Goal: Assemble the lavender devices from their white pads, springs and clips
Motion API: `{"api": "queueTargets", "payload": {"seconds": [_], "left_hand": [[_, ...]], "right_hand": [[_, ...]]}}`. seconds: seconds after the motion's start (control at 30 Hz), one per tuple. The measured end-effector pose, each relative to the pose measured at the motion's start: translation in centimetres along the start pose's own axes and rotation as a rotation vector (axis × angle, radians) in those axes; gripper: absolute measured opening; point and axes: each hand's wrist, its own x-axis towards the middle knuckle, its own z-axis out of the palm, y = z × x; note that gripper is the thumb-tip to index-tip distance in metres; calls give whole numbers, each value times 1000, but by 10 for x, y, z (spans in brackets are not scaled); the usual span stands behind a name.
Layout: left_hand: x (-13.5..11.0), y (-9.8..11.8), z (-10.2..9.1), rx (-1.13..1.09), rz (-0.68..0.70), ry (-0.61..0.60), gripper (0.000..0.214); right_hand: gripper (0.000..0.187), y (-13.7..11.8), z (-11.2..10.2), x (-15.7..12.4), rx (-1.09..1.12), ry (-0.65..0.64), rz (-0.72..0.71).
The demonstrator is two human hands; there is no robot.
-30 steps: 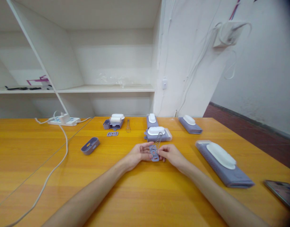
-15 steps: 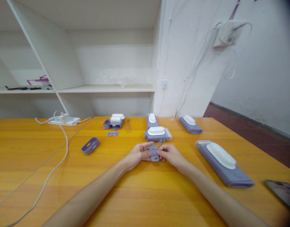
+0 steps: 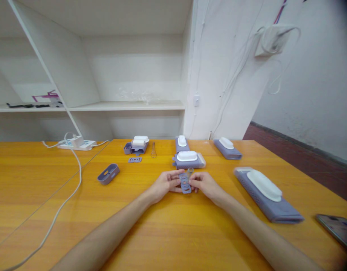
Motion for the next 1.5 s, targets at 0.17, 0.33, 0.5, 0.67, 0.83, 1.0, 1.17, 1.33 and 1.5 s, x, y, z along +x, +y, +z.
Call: {"api": "queueTargets", "payload": {"seconds": [0.17,0.33,0.5,0.67,0.83,1.0,1.17,1.33,1.5], "left_hand": [[0,1,5,11,-9,91,59],[-1,0,11,-5,39,140,56],[0,0,13,-9,53,149,59],[1,0,13,-3,80,155,64],[1,-3,8,-47,107,163,46],[1,-2,7,-76,94,148,50],[0,-2,9,-62,83,153,55],[1,-3,9,-44,77,159,58],[0,-2,9,-47,87,156,58]], "right_hand": [[21,3,13,-6,-40,132,-145],[38,-3,25,-23,-404,187,-483],[32,-6,25,-24,-453,294,-490],[29,-1,22,-20,-391,310,-502],[29,1,23,-19,-280,382,-446],[35,3,22,-16,-106,365,-309],[46,5,21,-14,-15,358,-266],[46,6,21,-14,22,324,-261],[44,5,22,-14,11,311,-283]]}}
